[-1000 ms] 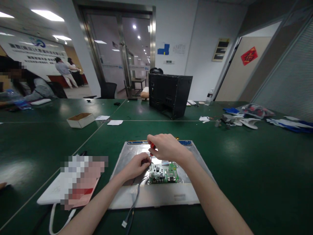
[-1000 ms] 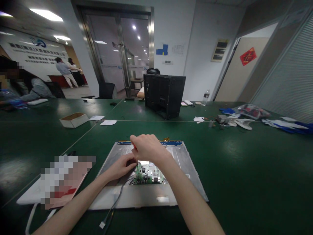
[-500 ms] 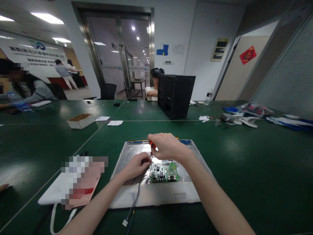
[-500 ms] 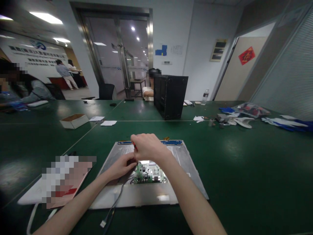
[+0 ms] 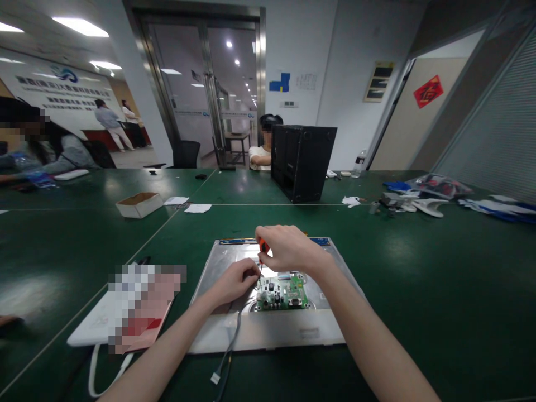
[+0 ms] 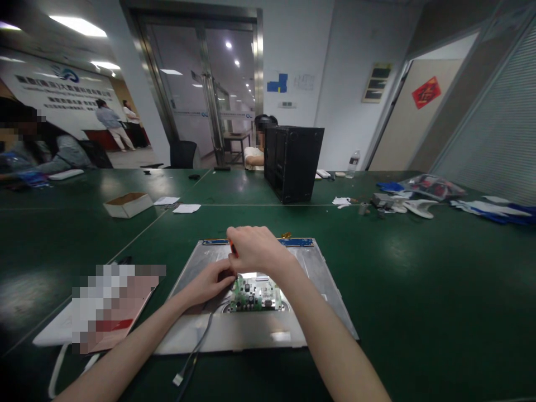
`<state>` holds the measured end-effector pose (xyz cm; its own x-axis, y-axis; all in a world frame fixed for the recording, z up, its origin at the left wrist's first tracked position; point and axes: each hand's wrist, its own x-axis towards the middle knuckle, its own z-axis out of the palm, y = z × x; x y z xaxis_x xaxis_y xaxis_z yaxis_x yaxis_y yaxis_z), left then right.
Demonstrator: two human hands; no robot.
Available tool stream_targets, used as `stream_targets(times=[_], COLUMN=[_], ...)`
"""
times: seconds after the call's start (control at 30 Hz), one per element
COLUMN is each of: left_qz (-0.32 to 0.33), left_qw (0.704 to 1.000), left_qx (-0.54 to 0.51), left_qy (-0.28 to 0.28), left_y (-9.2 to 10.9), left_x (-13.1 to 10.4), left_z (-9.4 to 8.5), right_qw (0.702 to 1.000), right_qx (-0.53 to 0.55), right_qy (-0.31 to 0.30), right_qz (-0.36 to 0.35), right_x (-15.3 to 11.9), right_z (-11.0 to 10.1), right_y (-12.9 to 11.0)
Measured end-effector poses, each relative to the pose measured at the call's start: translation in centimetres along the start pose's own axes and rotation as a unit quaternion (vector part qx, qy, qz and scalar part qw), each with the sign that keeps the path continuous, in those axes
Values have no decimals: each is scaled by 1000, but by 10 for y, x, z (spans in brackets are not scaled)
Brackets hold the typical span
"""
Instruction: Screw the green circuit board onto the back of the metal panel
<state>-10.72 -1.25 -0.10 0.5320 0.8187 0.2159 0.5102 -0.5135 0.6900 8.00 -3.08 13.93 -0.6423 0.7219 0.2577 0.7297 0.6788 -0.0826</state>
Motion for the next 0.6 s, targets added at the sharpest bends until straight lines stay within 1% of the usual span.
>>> stream_targets(times=[0.17,0.4,0.5,0.6], left_qz=[-2,-5,-5,-2], left_qw=[1000,1000,1000,1000], left_qx=[-6,-3,-1,-1], left_qy=[-3,-3,0,3], left_y=[1,5,4,1], left_x=[0,0,0,0], left_z=[1,-2,-1,0], right_qw=[1000,999,1000,1000], right_qx=[7,-39,-24,2], right_qy=[-3,2,2,4], right_qz=[-7,24,15,-10], right_x=[1,5,3,0], right_z=[1,6,5,3], right_y=[-1,2,2,0])
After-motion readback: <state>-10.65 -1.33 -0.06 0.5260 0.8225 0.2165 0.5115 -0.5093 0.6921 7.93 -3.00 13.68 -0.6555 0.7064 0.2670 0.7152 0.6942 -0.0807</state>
